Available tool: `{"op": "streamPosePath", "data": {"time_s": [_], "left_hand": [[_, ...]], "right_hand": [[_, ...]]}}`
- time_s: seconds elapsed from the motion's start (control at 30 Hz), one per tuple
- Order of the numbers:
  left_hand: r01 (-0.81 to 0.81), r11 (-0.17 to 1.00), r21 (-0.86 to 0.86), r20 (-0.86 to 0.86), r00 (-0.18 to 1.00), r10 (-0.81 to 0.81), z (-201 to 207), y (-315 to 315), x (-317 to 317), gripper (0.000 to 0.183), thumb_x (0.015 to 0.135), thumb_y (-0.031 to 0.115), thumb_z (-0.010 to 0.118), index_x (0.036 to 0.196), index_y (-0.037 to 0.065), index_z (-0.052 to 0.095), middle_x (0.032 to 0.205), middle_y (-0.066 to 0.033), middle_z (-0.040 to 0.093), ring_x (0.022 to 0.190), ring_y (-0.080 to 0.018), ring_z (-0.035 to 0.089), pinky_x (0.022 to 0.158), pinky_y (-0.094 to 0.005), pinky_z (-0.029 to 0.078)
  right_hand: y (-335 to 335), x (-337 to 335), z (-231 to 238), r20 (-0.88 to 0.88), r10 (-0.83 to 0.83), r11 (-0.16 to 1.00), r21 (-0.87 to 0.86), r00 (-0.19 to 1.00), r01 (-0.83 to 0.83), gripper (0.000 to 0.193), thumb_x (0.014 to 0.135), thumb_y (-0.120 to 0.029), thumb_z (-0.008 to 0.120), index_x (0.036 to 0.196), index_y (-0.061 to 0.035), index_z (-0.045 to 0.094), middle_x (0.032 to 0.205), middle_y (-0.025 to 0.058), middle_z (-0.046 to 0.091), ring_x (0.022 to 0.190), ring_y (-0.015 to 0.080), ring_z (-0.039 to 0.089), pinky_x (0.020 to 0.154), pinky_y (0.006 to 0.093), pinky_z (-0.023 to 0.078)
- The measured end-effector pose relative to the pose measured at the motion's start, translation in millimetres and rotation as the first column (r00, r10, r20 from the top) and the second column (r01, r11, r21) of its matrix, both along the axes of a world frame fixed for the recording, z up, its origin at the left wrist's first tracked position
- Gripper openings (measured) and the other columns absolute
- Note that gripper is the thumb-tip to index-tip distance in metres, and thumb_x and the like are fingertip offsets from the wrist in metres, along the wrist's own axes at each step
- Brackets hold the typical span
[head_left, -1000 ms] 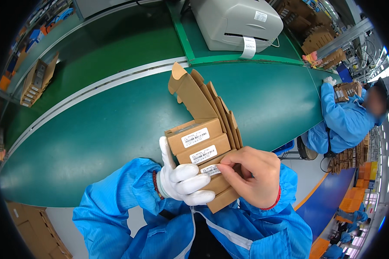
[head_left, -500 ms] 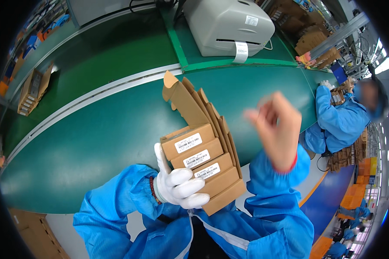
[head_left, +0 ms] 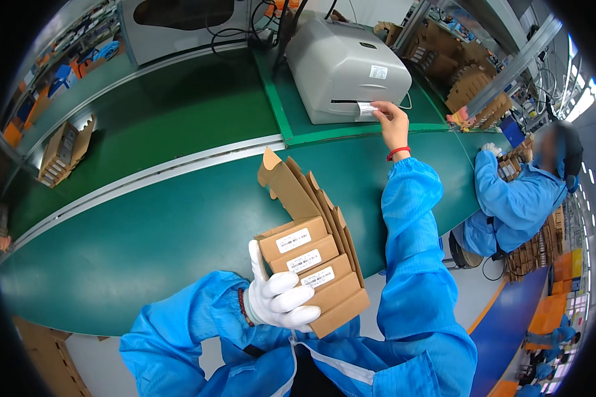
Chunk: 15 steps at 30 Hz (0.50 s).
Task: The person puts on white gloves and then repeatedly picks up small cardboard boxes containing hard drives. They tear off labels from a printer and apply them to the boxes, stacking the labeled boxes on the table. The process is repeated for multiple units throughout the clip.
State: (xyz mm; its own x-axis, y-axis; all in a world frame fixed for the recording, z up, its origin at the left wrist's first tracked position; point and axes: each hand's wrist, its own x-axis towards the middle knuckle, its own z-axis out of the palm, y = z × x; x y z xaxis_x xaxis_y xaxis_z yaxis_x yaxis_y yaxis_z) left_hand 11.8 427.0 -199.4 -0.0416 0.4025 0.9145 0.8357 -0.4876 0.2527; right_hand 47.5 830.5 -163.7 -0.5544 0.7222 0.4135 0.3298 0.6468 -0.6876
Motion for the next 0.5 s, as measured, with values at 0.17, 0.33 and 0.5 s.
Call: {"op": "streamPosePath", "data": {"time_s": [0.17, 0.33, 0.5], "left_hand": [[-0.011, 1.000, -0.009, 0.015, 1.000, 0.011, 6.1, 2.5, -1.2, 0.048, 0.082, 0.055, 0.044, 0.119, 0.025, 0.039, 0.128, -0.0050, 0.034, 0.132, -0.0313, 0.017, 0.092, -0.0778, 0.003], [0.004, 1.000, -0.008, 0.047, 0.999, -0.004, 8.0, 6.0, -0.2, 0.038, 0.077, 0.048, 0.049, 0.107, 0.027, 0.042, 0.110, -0.0016, 0.038, 0.107, -0.0240, 0.035, 0.090, -0.0786, 0.006], [-0.016, 1.000, 0.017, 0.070, 0.997, 0.014, 3.7, 6.4, -3.7, 0.029, 0.076, 0.043, 0.052, 0.099, 0.028, 0.044, 0.100, -0.0012, 0.039, 0.097, -0.0210, 0.040, 0.084, -0.0780, 0.015]], "right_hand": [[-12.7, -3.6, 4.7, -0.038, -0.114, 0.992, 0.053, 0.993, 0.116, 0.007, 0.075, -0.004, 0.064, 0.081, -0.0034, 0.066, 0.075, 0.0071, 0.066, 0.070, 0.0120, 0.060, 0.066, 0.0245, 0.047], [-41.7, 7.1, 23.4, -0.067, -0.101, 0.890, 0.441, 0.993, 0.120, 0.008, 0.078, 0.000, 0.058, 0.085, -0.0034, 0.058, 0.091, 0.0113, 0.057, 0.075, 0.0248, 0.056, 0.063, 0.0317, 0.047], [-172.3, 42.2, 99.5, -0.124, 0.077, 0.983, -0.154, 0.989, -0.096, 0.005, 0.082, 0.002, 0.052, 0.082, -0.0009, 0.055, 0.071, 0.0065, 0.054, 0.056, 0.0092, 0.049, 0.048, 0.0213, 0.038]]}}
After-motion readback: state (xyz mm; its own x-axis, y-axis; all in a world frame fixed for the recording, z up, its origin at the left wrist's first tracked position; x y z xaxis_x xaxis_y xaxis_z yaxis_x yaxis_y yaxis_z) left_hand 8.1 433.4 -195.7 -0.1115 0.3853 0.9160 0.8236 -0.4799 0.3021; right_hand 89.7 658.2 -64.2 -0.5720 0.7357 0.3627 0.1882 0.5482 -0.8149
